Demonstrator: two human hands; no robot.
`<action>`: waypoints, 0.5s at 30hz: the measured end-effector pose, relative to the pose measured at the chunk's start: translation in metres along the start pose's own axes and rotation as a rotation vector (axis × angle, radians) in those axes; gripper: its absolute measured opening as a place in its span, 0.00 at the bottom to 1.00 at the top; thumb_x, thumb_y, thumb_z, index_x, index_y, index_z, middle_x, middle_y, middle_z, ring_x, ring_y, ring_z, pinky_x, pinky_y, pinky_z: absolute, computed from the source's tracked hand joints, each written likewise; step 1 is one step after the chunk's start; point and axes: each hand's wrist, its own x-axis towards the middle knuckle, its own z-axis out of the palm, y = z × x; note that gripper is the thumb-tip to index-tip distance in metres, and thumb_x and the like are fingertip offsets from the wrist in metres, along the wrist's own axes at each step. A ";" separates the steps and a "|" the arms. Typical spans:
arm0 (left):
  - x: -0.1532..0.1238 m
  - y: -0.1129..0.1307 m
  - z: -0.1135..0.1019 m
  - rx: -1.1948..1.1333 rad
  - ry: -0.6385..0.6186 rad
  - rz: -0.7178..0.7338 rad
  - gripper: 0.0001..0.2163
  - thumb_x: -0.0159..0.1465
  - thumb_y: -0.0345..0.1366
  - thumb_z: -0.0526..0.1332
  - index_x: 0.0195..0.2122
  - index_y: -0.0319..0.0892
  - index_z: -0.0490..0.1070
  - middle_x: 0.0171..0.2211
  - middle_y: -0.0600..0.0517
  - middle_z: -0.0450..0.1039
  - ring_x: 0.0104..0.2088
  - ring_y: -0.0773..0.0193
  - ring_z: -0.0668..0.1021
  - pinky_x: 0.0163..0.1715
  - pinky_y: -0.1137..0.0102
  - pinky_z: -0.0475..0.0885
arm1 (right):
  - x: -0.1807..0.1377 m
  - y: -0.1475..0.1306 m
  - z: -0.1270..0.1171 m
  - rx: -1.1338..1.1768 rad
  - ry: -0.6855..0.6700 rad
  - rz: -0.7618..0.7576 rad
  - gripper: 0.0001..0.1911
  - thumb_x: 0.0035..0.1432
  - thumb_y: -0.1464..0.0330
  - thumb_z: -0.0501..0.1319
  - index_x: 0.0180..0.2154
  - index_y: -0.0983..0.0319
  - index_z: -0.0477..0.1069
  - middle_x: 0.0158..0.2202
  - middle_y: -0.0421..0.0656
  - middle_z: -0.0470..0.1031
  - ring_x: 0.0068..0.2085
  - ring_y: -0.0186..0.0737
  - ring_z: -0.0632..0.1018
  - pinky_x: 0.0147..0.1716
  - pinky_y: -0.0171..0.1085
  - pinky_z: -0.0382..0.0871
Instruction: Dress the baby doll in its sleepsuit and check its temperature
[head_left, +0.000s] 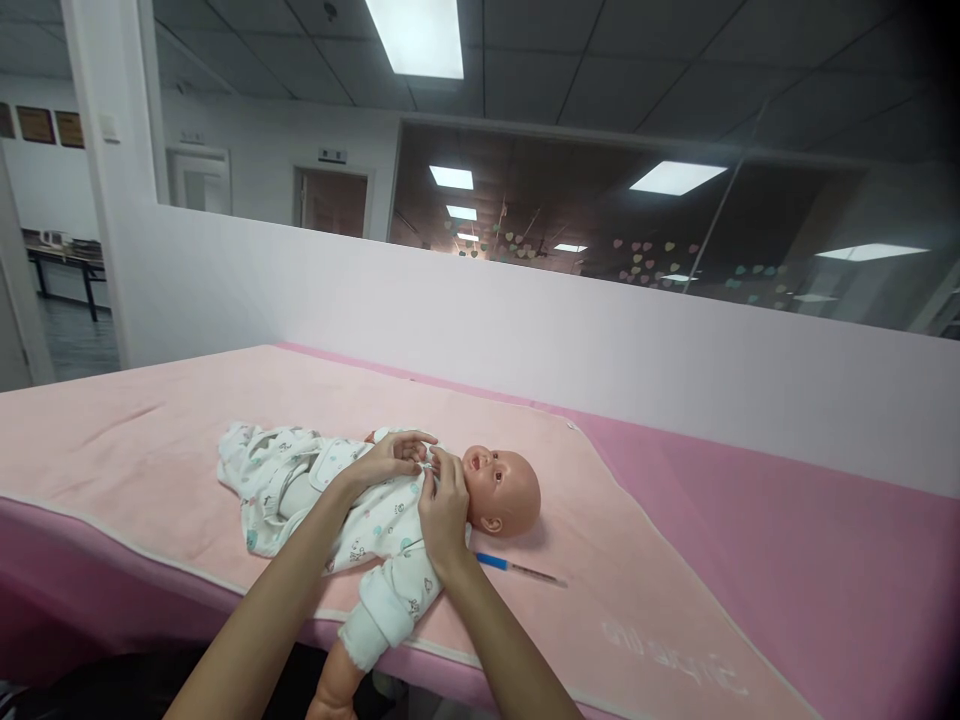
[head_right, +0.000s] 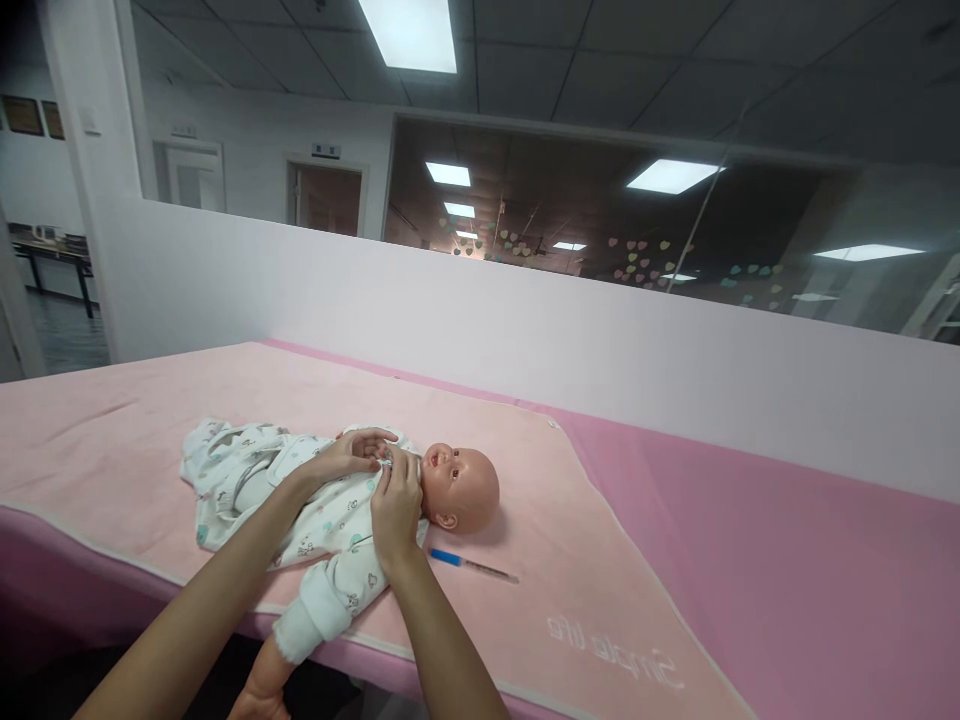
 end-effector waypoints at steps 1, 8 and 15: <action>0.000 0.000 0.000 0.000 0.005 0.001 0.23 0.44 0.24 0.65 0.44 0.39 0.69 0.29 0.54 0.66 0.30 0.70 0.70 0.32 0.73 0.64 | 0.000 0.000 0.000 -0.004 0.003 -0.004 0.12 0.59 0.73 0.48 0.43 0.60 0.65 0.37 0.45 0.69 0.40 0.39 0.71 0.38 0.38 0.67; 0.001 -0.003 -0.002 -0.011 -0.012 0.003 0.23 0.45 0.24 0.64 0.44 0.39 0.69 0.29 0.54 0.66 0.30 0.70 0.70 0.32 0.74 0.64 | 0.001 0.000 0.001 -0.078 -0.033 -0.007 0.14 0.60 0.74 0.45 0.43 0.61 0.65 0.36 0.45 0.69 0.38 0.39 0.71 0.36 0.38 0.66; 0.001 -0.003 -0.003 0.010 0.000 -0.003 0.23 0.45 0.24 0.64 0.44 0.38 0.69 0.28 0.53 0.68 0.31 0.70 0.70 0.31 0.75 0.65 | 0.001 0.003 0.003 -0.102 -0.057 -0.027 0.17 0.57 0.76 0.46 0.45 0.61 0.65 0.37 0.46 0.71 0.38 0.40 0.71 0.37 0.38 0.66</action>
